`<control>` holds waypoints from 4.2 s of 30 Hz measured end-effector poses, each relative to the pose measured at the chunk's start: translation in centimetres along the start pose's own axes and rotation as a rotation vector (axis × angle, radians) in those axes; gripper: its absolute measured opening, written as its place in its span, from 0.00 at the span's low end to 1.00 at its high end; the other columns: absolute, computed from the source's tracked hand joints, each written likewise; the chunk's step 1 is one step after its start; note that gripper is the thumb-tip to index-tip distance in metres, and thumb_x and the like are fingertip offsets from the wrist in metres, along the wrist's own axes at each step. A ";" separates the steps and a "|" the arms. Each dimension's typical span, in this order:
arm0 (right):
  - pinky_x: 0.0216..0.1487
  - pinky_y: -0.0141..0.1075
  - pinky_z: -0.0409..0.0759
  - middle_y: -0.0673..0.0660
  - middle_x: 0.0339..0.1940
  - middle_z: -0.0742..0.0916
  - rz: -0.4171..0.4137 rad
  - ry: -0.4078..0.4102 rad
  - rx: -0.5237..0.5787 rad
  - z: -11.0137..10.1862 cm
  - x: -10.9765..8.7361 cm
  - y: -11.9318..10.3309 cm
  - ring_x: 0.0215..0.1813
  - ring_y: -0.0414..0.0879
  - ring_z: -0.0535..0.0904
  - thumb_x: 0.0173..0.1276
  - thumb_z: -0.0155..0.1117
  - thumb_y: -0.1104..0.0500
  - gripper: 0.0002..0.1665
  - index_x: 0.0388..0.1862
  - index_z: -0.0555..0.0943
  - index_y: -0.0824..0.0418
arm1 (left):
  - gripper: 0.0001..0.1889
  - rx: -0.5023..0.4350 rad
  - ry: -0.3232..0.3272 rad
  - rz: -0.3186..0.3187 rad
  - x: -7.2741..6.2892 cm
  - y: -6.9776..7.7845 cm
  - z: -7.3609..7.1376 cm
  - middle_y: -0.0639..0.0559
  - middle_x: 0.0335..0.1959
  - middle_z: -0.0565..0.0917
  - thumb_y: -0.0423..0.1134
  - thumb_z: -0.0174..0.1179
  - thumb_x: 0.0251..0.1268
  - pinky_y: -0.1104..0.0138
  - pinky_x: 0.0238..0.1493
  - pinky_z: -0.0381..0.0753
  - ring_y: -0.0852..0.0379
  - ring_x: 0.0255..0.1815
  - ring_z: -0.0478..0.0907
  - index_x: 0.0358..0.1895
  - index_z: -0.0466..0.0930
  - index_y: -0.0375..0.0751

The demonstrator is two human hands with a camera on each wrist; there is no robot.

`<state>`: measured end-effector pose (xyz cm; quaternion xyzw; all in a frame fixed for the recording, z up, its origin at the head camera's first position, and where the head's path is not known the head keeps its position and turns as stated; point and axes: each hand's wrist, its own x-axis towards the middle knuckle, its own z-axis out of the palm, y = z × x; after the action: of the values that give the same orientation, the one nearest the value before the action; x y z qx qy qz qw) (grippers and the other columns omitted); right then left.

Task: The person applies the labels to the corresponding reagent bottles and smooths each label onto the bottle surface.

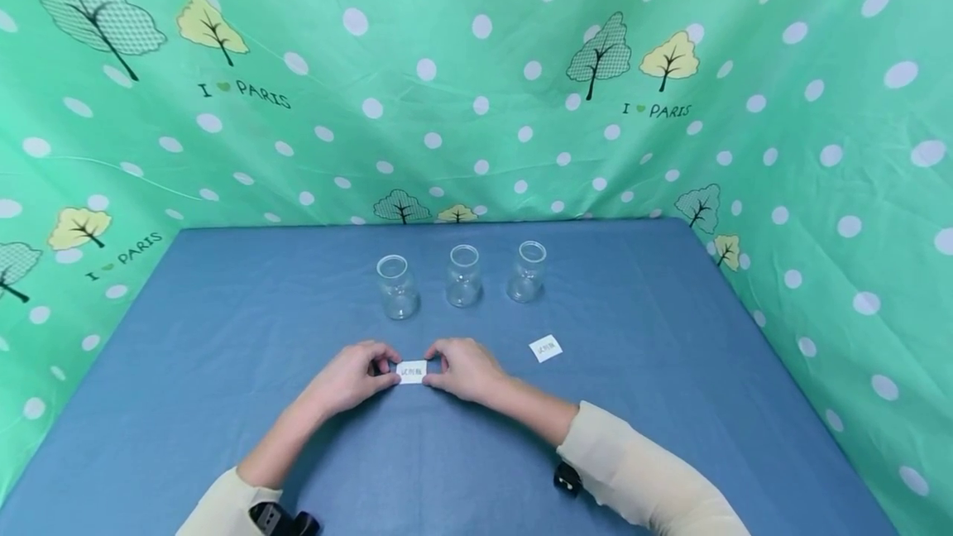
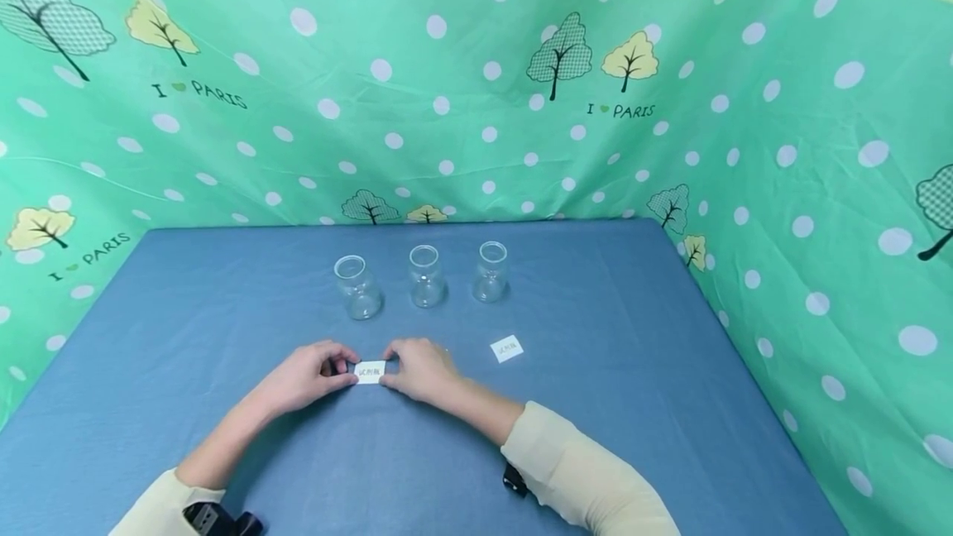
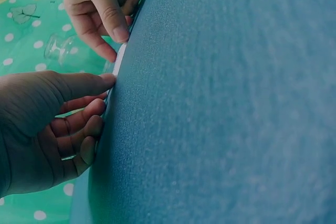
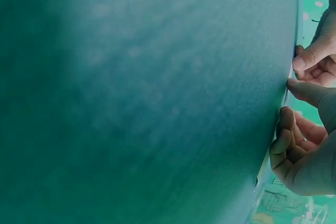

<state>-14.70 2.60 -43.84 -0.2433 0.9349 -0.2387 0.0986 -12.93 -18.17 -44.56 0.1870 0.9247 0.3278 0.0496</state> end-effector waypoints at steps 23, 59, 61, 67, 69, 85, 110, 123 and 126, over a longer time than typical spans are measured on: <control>0.19 0.27 0.62 0.42 0.17 0.73 0.008 -0.008 -0.025 0.0 0.1 -0.2 0.18 0.33 0.66 0.56 0.70 0.49 0.15 0.42 0.84 0.51 | 0.12 -0.038 -0.053 -0.007 0.2 -0.1 -0.3 0.54 0.27 0.76 0.38 0.69 0.51 0.73 0.27 0.68 0.66 0.25 0.67 0.39 0.81 0.39; 0.20 0.26 0.64 0.41 0.18 0.75 -0.023 0.076 0.041 0.1 -0.1 -0.7 0.19 0.32 0.67 0.60 0.66 0.50 0.11 0.41 0.83 0.50 | 0.09 -0.251 -0.116 -0.058 -0.1 -0.5 -0.9 0.52 0.27 0.79 0.33 0.63 0.57 0.73 0.25 0.71 0.66 0.23 0.70 0.40 0.78 0.37; 0.20 0.26 0.64 0.42 0.18 0.76 -0.017 0.081 0.056 0.1 -0.1 -0.7 0.19 0.32 0.67 0.61 0.65 0.50 0.10 0.40 0.83 0.50 | 0.08 -0.255 -0.123 -0.067 -0.1 -0.5 -0.9 0.52 0.27 0.79 0.33 0.62 0.58 0.73 0.26 0.71 0.65 0.23 0.71 0.40 0.78 0.38; 0.22 0.25 0.65 0.43 0.19 0.78 -0.024 0.080 0.147 -0.1 -0.3 -0.6 0.20 0.31 0.67 0.62 0.63 0.51 0.08 0.38 0.83 0.52 | 0.08 -0.290 -0.135 -0.065 -0.2 -0.4 -1.1 0.51 0.28 0.79 0.35 0.61 0.60 0.72 0.25 0.71 0.65 0.22 0.71 0.41 0.78 0.38; 0.23 0.24 0.66 0.45 0.20 0.79 -0.034 0.080 0.194 -0.2 -0.3 -0.6 0.21 0.31 0.68 0.63 0.62 0.53 0.08 0.37 0.83 0.54 | 0.08 -0.300 -0.134 -0.066 -0.2 -0.3 -1.2 0.50 0.28 0.79 0.35 0.60 0.61 0.72 0.24 0.71 0.65 0.22 0.70 0.41 0.78 0.38; 0.18 0.28 0.70 0.49 0.20 0.79 0.069 -0.024 0.623 -1.1 -0.5 0.2 0.15 0.38 0.70 0.64 0.61 0.60 0.07 0.35 0.80 0.64 | 0.14 -0.381 -0.084 -0.091 0.0 0.9 -1.4 0.47 0.30 0.80 0.37 0.62 0.60 0.71 0.23 0.72 0.63 0.23 0.73 0.46 0.78 0.35; 0.21 0.38 0.77 0.58 0.23 0.83 0.129 0.023 0.711 -2.3 -1.1 1.8 0.16 0.42 0.71 0.65 0.61 0.57 0.11 0.37 0.79 0.65 | 0.11 -0.456 -0.165 -0.063 0.7 1.3 -0.7 0.36 0.29 0.82 0.37 0.56 0.65 0.67 0.25 0.75 0.54 0.25 0.75 0.39 0.79 0.29; 0.22 0.29 0.72 0.51 0.28 0.84 0.054 0.207 0.527 -3.9 -2.7 1.7 0.21 0.38 0.72 0.64 0.63 0.54 0.07 0.36 0.82 0.56 | 0.09 -0.483 0.079 -0.211 0.5 2.8 -0.4 0.39 0.26 0.80 0.36 0.59 0.62 0.71 0.21 0.71 0.52 0.24 0.76 0.38 0.79 0.32; 0.23 0.28 0.71 0.48 0.29 0.83 -0.011 0.268 0.444 -4.1 -3.0 1.5 0.22 0.37 0.70 0.64 0.63 0.54 0.05 0.37 0.82 0.53 | 0.09 -0.478 0.079 -0.203 0.4 3.1 -0.5 0.40 0.26 0.80 0.36 0.59 0.62 0.71 0.21 0.70 0.51 0.25 0.76 0.39 0.79 0.32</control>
<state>-13.91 6.87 -40.85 -0.1870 0.8630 -0.4687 0.0234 -12.45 -16.08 -42.20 0.0633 0.8363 0.5373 0.0891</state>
